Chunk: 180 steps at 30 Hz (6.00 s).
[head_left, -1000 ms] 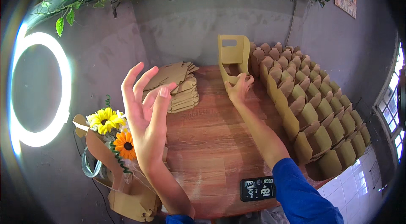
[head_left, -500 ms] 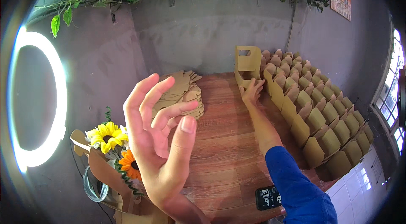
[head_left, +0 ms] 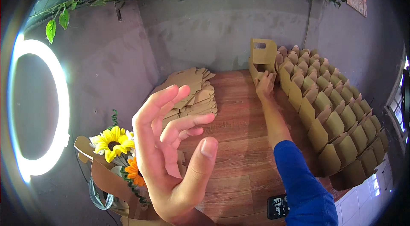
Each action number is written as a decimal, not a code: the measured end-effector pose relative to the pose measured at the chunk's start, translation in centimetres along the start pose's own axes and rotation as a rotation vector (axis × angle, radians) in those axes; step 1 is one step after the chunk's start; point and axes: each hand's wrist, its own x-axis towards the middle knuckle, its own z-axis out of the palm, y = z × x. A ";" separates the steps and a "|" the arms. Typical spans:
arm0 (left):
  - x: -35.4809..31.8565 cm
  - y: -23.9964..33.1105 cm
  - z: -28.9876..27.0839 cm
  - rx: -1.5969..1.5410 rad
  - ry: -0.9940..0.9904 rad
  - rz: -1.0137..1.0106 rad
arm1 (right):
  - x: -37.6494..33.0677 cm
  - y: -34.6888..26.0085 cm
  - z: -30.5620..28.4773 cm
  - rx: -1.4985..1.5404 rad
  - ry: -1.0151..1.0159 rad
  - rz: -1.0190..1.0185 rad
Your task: Assembling cardboard coffee cup carriers at a desk.
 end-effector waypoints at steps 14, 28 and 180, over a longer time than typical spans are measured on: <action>0.0 -1.4 1.4 0.128 -0.048 0.230 | -3.1 -2.1 1.4 0.049 0.011 -0.176; -0.2 1.0 -0.3 0.084 0.263 0.162 | -8.2 -19.0 3.5 0.381 -0.604 -0.944; -0.5 -3.4 7.5 0.421 -0.055 0.405 | -9.6 -7.5 -37.8 0.755 -0.984 -0.684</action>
